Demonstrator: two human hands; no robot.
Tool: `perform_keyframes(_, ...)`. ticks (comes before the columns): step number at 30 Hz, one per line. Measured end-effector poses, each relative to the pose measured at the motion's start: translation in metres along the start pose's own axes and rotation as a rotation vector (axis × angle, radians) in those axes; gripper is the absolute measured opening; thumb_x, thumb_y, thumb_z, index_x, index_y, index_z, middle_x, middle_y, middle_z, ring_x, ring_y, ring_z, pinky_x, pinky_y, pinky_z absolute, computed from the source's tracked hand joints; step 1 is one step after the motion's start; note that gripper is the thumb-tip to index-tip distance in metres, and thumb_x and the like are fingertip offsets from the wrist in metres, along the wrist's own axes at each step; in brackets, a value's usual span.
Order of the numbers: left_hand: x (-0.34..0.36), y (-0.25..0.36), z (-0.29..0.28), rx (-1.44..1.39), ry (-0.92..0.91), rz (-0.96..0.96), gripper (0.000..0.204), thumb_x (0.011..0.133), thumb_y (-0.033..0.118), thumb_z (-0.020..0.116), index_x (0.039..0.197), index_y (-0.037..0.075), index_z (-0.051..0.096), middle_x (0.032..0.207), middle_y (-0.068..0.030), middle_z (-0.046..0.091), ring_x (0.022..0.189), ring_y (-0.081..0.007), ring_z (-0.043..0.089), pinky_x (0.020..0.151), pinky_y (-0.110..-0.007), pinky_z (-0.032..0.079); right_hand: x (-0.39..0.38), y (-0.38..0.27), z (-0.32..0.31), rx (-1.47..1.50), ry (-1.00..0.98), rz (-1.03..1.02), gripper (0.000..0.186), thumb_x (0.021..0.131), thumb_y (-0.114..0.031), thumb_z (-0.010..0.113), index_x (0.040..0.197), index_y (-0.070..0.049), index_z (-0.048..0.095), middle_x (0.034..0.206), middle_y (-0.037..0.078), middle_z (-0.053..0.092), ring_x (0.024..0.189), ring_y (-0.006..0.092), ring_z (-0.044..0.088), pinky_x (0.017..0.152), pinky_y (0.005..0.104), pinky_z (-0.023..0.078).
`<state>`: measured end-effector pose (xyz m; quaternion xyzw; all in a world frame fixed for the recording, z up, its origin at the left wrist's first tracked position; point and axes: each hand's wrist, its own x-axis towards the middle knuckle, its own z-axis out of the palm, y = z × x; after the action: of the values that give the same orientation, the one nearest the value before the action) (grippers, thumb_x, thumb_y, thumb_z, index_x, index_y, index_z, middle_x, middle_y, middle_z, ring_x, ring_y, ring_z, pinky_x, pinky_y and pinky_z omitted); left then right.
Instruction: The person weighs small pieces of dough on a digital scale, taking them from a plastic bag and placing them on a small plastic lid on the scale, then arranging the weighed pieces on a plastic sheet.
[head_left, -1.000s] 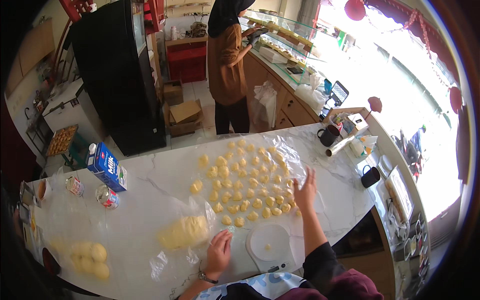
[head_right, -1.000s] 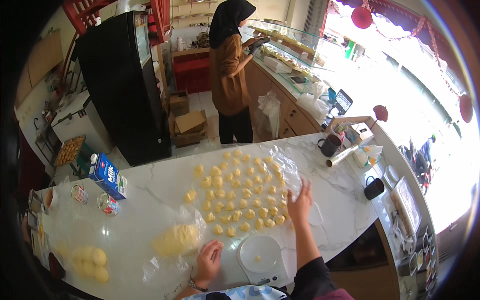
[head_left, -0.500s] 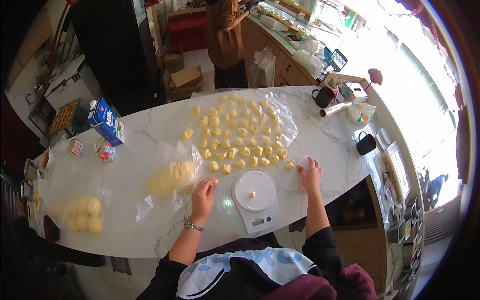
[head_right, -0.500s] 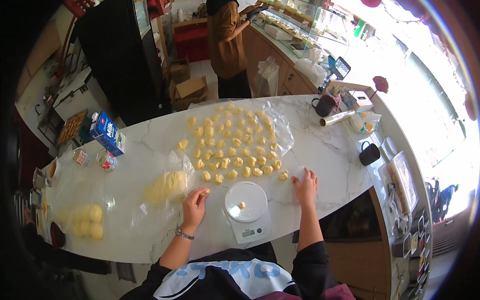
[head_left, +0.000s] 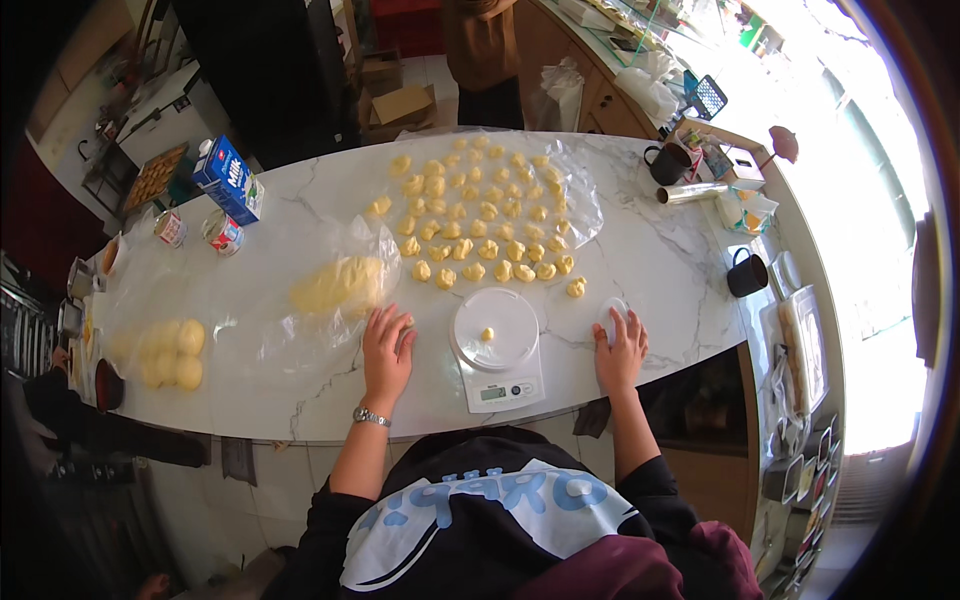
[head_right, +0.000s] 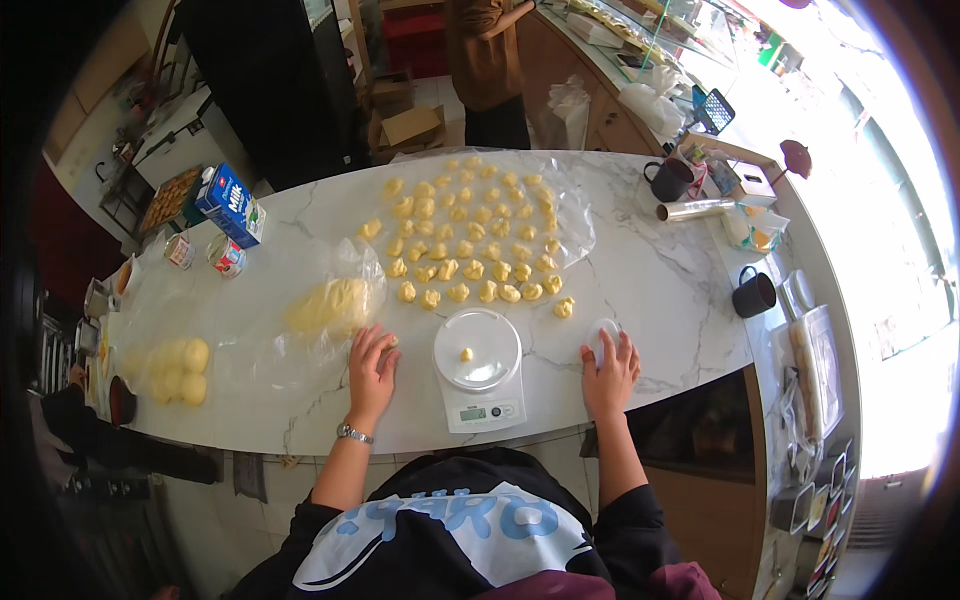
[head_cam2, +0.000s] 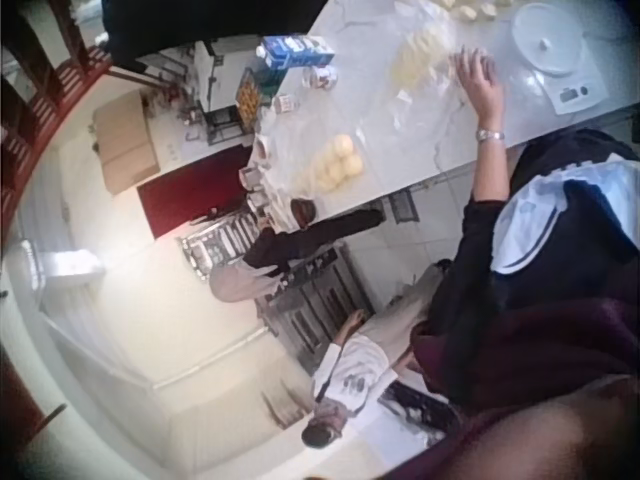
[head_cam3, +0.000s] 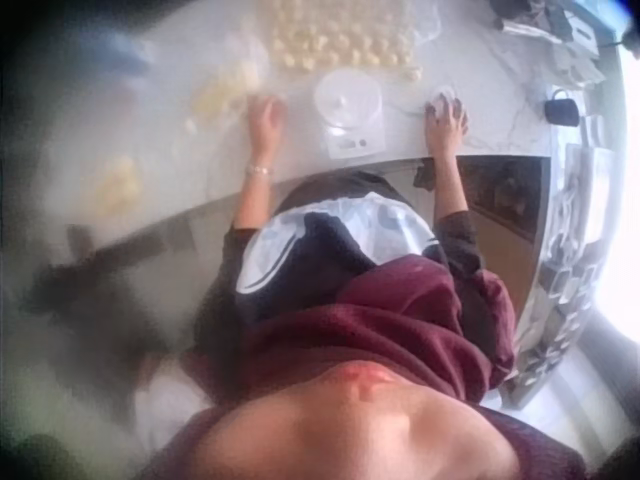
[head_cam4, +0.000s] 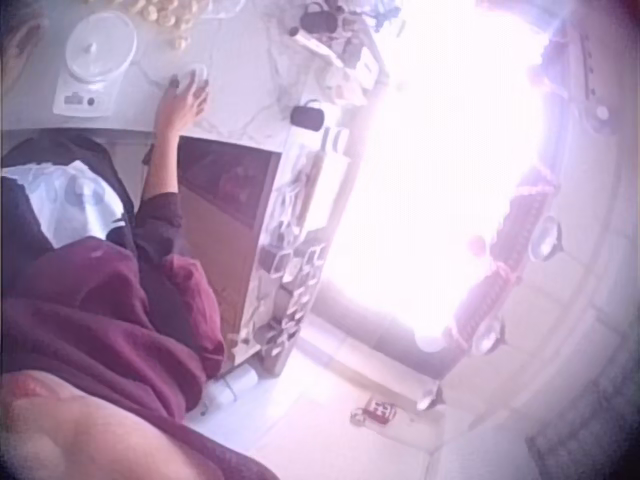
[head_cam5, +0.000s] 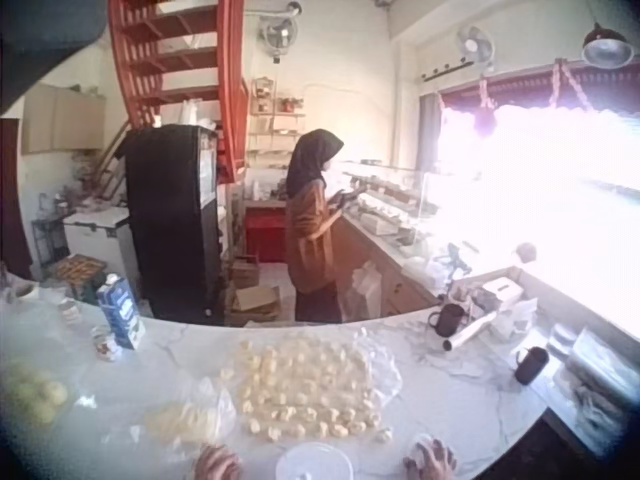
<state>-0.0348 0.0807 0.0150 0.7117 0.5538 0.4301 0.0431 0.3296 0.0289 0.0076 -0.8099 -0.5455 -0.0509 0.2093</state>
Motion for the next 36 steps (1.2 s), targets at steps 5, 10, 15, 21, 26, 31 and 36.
perform_keyframes(5, -0.007, -0.012, 0.001, -0.153, 0.025, -0.159, 0.017, 0.086, 0.003, 0.063, 0.103, 0.002, 0.064, 0.102, -0.0127, 0.066, 0.094, -0.0281, 0.063, 0.079, -0.035, 0.053, 0.02, -0.002, -0.008, 0.17, -0.174, 0.095, 0.069, 0.076, -0.034, 0.074, 0.132, -0.006, 0.046, 0.13, 0.019, 0.047, 0.122, 0.0374, 0.04, 0.102, 0.0474, 0.032)
perform_keyframes(10, -0.028, 0.01, -0.003, -0.319, 0.033, -0.302, 0.014, 0.088, 0.006, 0.064, 0.1, -0.001, 0.064, 0.096, -0.0116, 0.067, 0.085, -0.0185, 0.065, 0.076, -0.028, 0.052, 0.025, 0.004, -0.017, 0.175, -0.297, 0.146, 0.078, 0.067, -0.031, 0.081, 0.129, -0.001, 0.046, 0.126, 0.022, 0.048, 0.118, 0.0393, 0.043, 0.099, 0.0461, 0.036)
perform_keyframes(15, -0.051, 0.036, 0.006, -0.423, 0.049, -0.384, 0.014, 0.091, 0.007, 0.059, 0.101, -0.001, 0.064, 0.098, -0.0124, 0.067, 0.087, -0.0198, 0.065, 0.077, -0.028, 0.052, 0.005, 0.004, -0.02, 0.127, -0.277, 0.035, 0.073, 0.07, -0.029, 0.078, 0.128, 0.002, 0.046, 0.126, 0.023, 0.048, 0.116, 0.0401, 0.044, 0.099, 0.0471, 0.036)
perform_keyframes(21, -0.059, 0.045, 0.015, -0.352, 0.09, -0.415, 0.019, 0.094, 0.001, 0.049, 0.109, 0.0, 0.061, 0.111, -0.0148, 0.062, 0.102, -0.0245, 0.061, 0.088, -0.033, 0.048, -0.028, -0.002, -0.026, 0.058, -0.276, -0.052, 0.073, 0.073, -0.025, 0.074, 0.132, 0.003, 0.042, 0.133, 0.026, 0.041, 0.122, 0.0433, 0.04, 0.1, 0.0497, 0.037)
perform_keyframes(26, -0.056, 0.048, 0.013, -0.258, 0.03, -0.328, 0.023, 0.092, 0.003, 0.053, 0.114, 0.002, 0.058, 0.121, -0.0163, 0.057, 0.11, -0.0312, 0.056, 0.091, -0.036, 0.047, -0.012, -0.003, -0.047, 0.114, -0.447, 0.083, 0.081, 0.07, -0.028, 0.079, 0.135, -0.001, 0.04, 0.131, 0.024, 0.043, 0.12, 0.0408, 0.042, 0.098, 0.0491, 0.039)
perform_keyframes(31, -0.052, 0.057, 0.016, -0.18, 0.053, -0.254, 0.027, 0.087, 0.006, 0.062, 0.113, 0.003, 0.058, 0.12, -0.017, 0.054, 0.111, -0.0314, 0.054, 0.087, -0.037, 0.049, 0.007, 0.006, -0.047, 0.182, -0.554, 0.176, 0.091, 0.061, -0.034, 0.086, 0.134, -0.005, 0.04, 0.129, 0.019, 0.045, 0.12, 0.0374, 0.043, 0.096, 0.0477, 0.04)
perform_keyframes(36, -0.057, 0.051, 0.02, -0.331, 0.067, -0.4, 0.028, 0.088, 0.005, 0.063, 0.115, 0.001, 0.056, 0.107, -0.0107, 0.06, 0.097, -0.0217, 0.061, 0.081, -0.031, 0.051, 0.01, 0.004, -0.041, 0.215, -0.532, 0.133, 0.09, 0.06, -0.042, 0.085, 0.131, -0.006, 0.043, 0.127, 0.016, 0.048, 0.12, 0.0319, 0.045, 0.097, 0.0454, 0.037)
